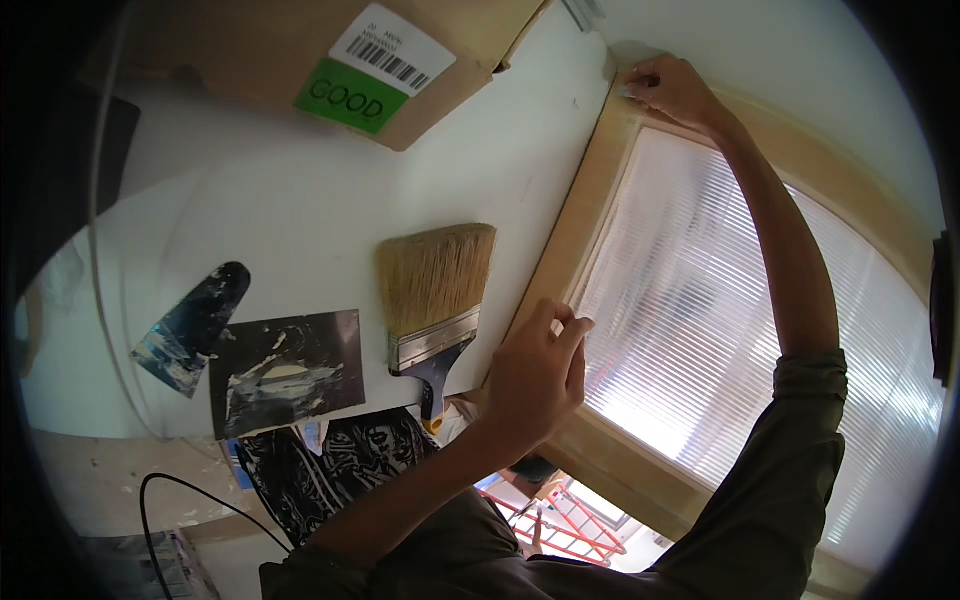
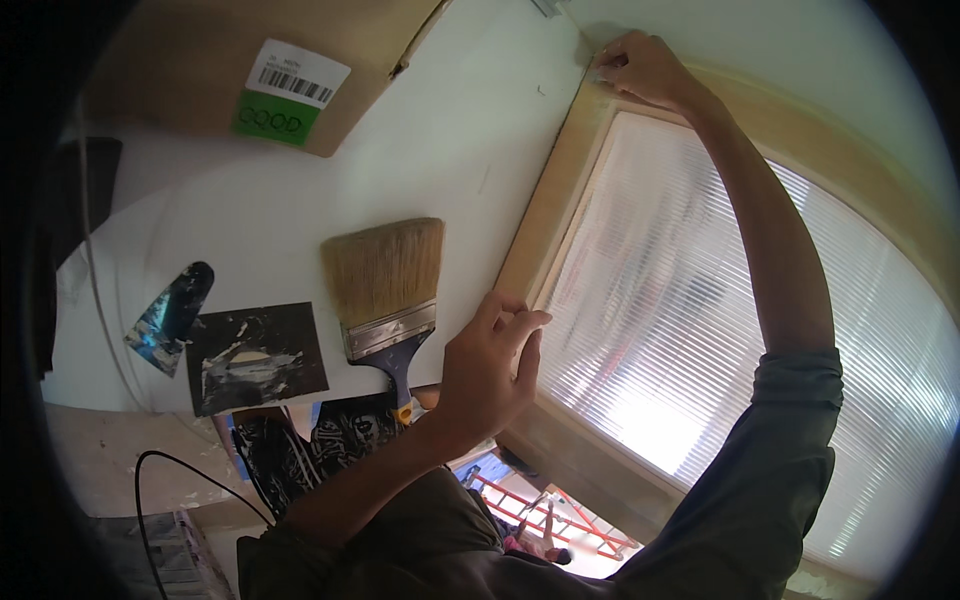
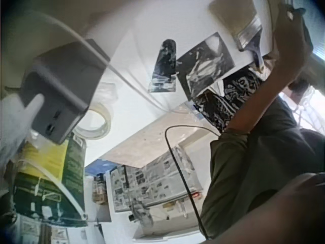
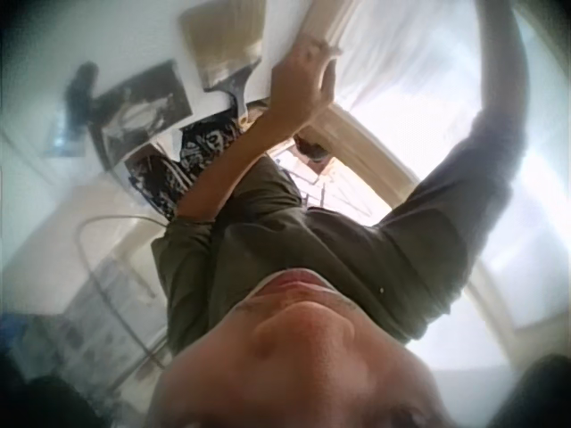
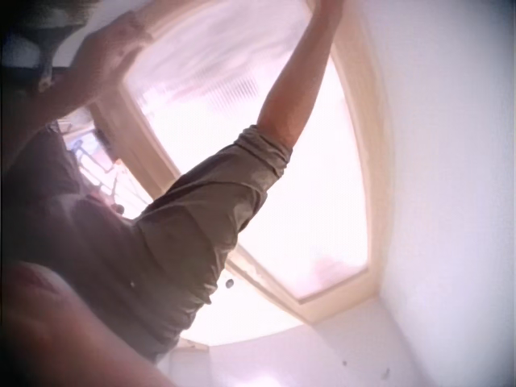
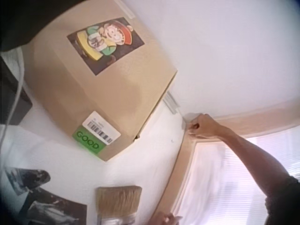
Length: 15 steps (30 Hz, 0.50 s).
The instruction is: The person applies a white substance to the corner of a wooden frame using a small tool. They then smooth the applied substance with their finger. The person also uses a brush to clean the area.
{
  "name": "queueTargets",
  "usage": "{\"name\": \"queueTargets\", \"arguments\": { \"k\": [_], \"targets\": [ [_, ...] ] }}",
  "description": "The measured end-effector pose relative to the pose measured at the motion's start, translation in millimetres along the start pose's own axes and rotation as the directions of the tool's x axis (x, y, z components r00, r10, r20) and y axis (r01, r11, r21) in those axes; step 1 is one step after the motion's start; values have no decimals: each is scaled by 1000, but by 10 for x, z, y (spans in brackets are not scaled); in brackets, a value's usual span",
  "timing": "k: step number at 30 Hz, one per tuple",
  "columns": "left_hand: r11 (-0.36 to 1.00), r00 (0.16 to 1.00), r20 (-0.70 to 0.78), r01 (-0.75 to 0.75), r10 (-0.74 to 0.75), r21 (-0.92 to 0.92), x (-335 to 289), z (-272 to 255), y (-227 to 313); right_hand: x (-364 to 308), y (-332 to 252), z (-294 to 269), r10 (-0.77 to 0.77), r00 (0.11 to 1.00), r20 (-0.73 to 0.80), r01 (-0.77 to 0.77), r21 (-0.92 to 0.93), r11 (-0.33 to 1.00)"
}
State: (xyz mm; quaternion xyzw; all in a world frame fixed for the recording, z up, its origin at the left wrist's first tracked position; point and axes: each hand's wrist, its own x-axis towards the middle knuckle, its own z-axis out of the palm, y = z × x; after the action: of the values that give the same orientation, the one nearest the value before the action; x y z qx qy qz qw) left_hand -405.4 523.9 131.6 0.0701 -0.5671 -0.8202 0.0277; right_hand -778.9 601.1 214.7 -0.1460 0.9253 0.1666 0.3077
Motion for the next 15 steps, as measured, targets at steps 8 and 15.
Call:
{"name": "queueTargets", "arguments": {
  "k": [8,15],
  "targets": [
    [990,999,-41,-19,25,142,-78,109,-348,199,74,147,-142,988,-63,135,-106,985],
    [982,997,-78,21,-6,189,-100,80,-549,272,-8,288,-115,993,14,116,-154,981]
  ]
}}
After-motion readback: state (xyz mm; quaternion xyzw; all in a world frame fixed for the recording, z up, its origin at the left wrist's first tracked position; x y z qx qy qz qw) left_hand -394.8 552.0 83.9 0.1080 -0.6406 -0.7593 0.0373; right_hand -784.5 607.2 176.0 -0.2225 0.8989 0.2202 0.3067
